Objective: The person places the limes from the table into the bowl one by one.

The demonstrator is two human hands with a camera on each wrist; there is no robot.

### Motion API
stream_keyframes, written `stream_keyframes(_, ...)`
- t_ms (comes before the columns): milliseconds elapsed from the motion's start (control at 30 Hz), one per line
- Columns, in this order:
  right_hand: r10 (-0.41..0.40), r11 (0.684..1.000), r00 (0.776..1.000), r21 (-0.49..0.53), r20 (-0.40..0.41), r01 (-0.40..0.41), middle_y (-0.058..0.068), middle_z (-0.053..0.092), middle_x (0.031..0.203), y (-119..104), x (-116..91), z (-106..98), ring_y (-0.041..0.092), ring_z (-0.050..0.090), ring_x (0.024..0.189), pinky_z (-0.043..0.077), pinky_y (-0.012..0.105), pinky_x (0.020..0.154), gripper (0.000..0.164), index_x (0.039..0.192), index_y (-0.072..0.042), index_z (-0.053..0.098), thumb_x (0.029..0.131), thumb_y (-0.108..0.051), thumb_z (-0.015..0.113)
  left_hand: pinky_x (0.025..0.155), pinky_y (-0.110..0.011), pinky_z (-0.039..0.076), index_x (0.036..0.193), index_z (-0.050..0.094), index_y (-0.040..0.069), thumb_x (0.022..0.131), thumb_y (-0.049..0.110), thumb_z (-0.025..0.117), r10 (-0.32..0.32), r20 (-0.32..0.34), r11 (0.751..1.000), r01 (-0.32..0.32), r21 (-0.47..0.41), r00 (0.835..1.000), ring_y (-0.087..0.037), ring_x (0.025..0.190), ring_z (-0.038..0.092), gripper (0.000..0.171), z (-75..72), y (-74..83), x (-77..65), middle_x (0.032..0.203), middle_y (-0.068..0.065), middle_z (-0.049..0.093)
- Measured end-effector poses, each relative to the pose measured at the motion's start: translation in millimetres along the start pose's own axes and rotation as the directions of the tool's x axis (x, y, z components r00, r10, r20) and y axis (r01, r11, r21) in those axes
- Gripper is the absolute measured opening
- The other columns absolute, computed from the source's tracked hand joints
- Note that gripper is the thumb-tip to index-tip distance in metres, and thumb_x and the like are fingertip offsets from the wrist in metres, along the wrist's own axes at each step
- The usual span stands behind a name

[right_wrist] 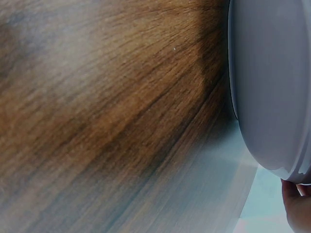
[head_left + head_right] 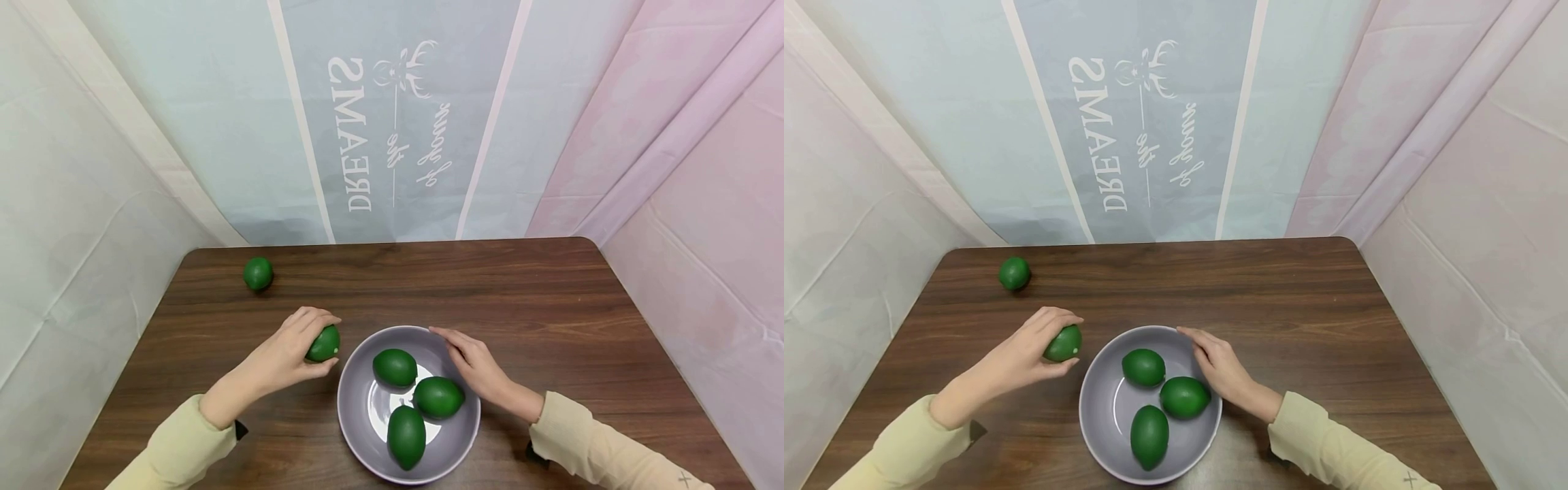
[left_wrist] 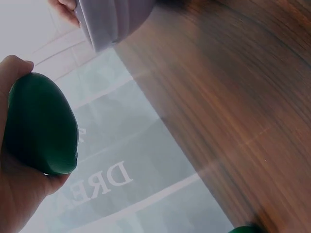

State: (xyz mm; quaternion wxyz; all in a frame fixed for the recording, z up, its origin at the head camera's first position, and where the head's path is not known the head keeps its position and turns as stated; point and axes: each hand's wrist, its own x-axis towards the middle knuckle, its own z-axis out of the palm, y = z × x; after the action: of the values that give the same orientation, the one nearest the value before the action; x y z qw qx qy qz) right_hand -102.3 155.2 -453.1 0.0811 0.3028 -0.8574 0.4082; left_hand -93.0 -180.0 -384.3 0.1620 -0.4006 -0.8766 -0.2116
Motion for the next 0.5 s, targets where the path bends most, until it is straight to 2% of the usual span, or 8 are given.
stream_keyframes(500, 0.001, 1.0, 1.0, -0.005, 0.002, -0.001, 0.003, 0.06, 0.12, -0.3, 0.0, -0.1, 0.019, 0.055, 0.111, 0.049, 0.036, 0.087, 0.036, 0.122, -0.006, 0.057, 0.089, 0.004, 0.048, 0.085, -0.036, 0.044, 0.113, 0.053, 0.004, 0.072, 0.024, 0.069, 0.058, 0.035, 0.998, -0.057, -0.035, 0.998, -0.017, 0.101, 0.048, 0.049, 4.7, 17.1, 9.2, 0.108, -0.002, 0.054)
